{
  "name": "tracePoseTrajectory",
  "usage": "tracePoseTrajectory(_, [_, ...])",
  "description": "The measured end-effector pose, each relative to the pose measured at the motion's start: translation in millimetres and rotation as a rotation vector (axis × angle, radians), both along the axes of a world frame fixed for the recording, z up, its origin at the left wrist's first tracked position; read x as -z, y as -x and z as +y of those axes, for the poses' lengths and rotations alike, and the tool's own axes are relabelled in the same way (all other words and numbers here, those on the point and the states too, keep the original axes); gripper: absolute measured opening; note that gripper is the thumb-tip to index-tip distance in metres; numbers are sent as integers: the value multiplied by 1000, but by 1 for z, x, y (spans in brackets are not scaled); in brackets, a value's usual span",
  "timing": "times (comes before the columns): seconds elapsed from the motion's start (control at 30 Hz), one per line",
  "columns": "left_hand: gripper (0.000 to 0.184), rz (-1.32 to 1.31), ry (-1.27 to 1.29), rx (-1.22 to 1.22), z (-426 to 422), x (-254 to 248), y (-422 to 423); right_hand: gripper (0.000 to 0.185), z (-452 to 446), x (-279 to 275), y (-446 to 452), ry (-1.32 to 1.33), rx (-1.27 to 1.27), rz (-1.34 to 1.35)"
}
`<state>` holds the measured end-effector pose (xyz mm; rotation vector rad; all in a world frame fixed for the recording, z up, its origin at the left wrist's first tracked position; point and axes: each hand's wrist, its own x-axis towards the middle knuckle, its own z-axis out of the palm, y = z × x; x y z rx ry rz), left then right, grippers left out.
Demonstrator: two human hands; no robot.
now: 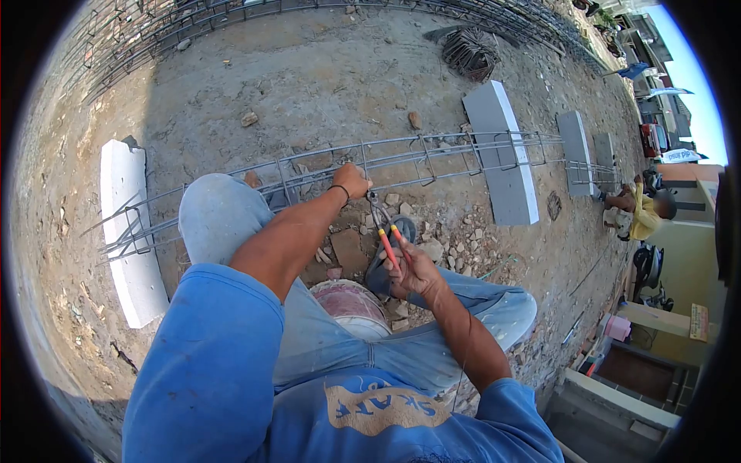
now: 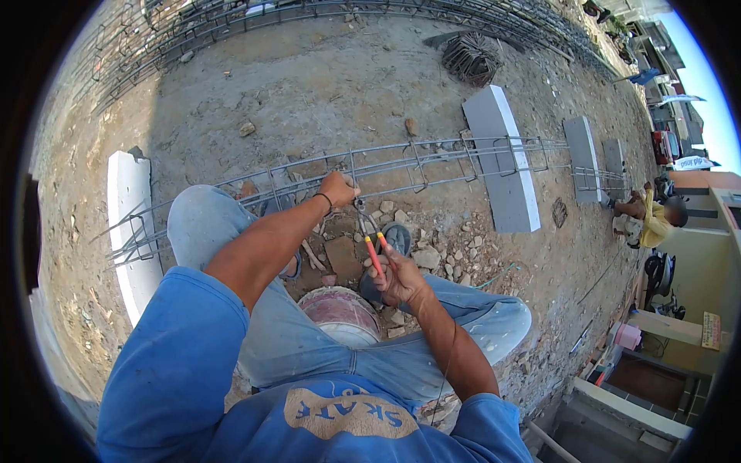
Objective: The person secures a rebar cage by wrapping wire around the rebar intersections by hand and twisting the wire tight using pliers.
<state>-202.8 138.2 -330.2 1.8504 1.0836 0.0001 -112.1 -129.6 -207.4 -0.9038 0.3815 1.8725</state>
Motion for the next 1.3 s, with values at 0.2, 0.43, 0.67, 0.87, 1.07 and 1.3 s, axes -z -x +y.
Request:
tracePoseTrajectory(0.2, [29, -61, 124, -1, 3, 22, -4, 50, 12, -24, -14, 65, -302, -592])
tracePoseTrajectory(0.43, [26, -66, 154, 5, 3, 0, -1, 52, 17, -42, 14, -54, -801, -1929])
tracePoseTrajectory(0.67, [20, -69, 259, -46, 4, -12, 0, 33, 6, -7, 11, -179, -1007, -2215])
tracePoseTrajectory(0.87, [20, 16, 23, 29, -3, -27, 5, 41, -2, 2, 2, -76, -187, -351])
tracePoseTrajectory(1.07, [27, -203, 516, -112, 9, -16, 5, 44, 3, -16, 29, -210, -357, -94])
tracePoseTrajectory(1.3, [41, 53, 65, 109, 28, -5, -2, 30, 1, -51, -8, -279, -538, -557])
